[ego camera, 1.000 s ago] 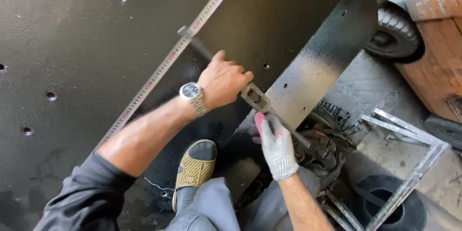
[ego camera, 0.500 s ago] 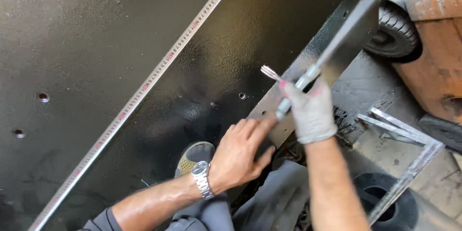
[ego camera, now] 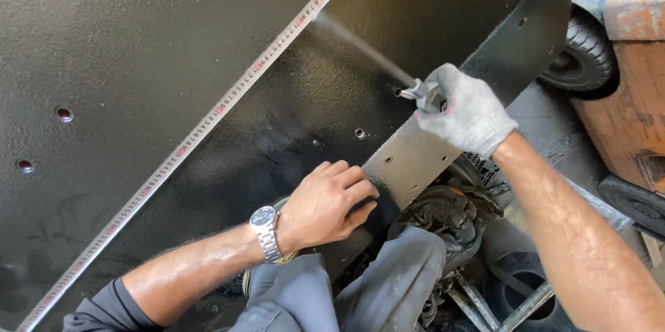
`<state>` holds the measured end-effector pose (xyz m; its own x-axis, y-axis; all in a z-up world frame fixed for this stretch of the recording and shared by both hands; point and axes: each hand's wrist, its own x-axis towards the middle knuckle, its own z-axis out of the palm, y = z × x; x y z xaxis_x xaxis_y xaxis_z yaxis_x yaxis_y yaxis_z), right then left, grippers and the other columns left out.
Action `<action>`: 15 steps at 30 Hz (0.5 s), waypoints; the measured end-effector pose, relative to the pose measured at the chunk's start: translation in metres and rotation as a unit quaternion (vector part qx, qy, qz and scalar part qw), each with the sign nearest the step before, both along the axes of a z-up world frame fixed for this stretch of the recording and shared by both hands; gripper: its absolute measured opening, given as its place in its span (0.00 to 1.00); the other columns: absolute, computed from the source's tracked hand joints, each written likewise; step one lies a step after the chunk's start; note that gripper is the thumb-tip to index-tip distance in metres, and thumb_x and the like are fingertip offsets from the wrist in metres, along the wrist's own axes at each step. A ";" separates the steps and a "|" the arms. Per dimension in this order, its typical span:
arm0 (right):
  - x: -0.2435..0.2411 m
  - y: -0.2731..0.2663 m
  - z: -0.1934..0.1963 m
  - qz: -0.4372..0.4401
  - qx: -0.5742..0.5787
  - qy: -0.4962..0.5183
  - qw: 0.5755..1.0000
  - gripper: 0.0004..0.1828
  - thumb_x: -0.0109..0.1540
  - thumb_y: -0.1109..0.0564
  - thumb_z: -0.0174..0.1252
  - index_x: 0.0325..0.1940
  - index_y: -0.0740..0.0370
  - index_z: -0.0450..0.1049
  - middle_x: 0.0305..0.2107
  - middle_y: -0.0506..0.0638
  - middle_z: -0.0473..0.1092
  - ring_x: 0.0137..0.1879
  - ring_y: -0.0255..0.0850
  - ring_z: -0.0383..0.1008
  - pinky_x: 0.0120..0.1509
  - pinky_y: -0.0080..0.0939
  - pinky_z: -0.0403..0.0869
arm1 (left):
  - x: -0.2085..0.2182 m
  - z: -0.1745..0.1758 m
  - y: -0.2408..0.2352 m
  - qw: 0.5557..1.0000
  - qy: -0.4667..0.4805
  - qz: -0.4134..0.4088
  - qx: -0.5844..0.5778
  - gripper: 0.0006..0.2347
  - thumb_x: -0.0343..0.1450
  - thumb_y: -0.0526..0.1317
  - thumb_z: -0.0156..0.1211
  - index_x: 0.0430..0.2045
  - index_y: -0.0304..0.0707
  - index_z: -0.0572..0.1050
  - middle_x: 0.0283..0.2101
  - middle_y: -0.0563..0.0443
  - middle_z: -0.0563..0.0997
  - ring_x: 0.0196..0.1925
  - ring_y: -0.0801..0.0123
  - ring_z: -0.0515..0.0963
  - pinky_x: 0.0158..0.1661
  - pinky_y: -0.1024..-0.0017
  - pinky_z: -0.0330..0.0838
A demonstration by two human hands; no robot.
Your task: The person sits on the floor with a large black metal plate on their lap and cuts internal threads into its pre-drilled holes using a hand tap wrench. They move hole to hole, repositioning the plate and the measuring ruler as they work.
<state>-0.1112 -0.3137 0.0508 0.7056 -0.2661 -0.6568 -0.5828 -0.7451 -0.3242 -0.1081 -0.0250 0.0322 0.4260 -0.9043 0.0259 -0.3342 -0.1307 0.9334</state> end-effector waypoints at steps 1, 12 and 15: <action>-0.001 -0.001 -0.004 0.048 -0.023 -0.007 0.999 0.25 0.51 0.50 0.70 0.47 0.64 0.73 0.32 0.58 0.76 0.39 0.50 0.80 0.46 0.48 0.77 | -0.001 0.001 0.000 1.000 0.000 -0.006 -0.002 0.06 0.67 0.41 0.66 0.32 0.41 0.78 0.34 0.51 0.76 0.38 0.59 0.75 0.40 0.61 0.68; 0.033 0.012 0.001 0.237 -0.024 0.079 0.968 0.15 0.50 0.58 0.67 0.39 0.61 0.77 0.39 0.58 0.76 0.46 0.54 0.78 0.52 0.52 0.76 | -0.021 0.005 -0.019 0.999 0.021 -0.046 -0.012 0.07 0.68 0.42 0.63 0.29 0.39 0.75 0.34 0.49 0.74 0.40 0.59 0.75 0.42 0.60 0.68; 0.044 0.015 0.001 0.349 -0.070 0.169 0.919 0.15 0.54 0.55 0.66 0.44 0.58 0.76 0.41 0.57 0.75 0.48 0.52 0.78 0.54 0.49 0.77 | -0.030 0.000 -0.017 0.997 0.045 -0.060 -0.021 0.07 0.68 0.42 0.63 0.28 0.39 0.73 0.35 0.49 0.74 0.41 0.58 0.75 0.42 0.61 0.68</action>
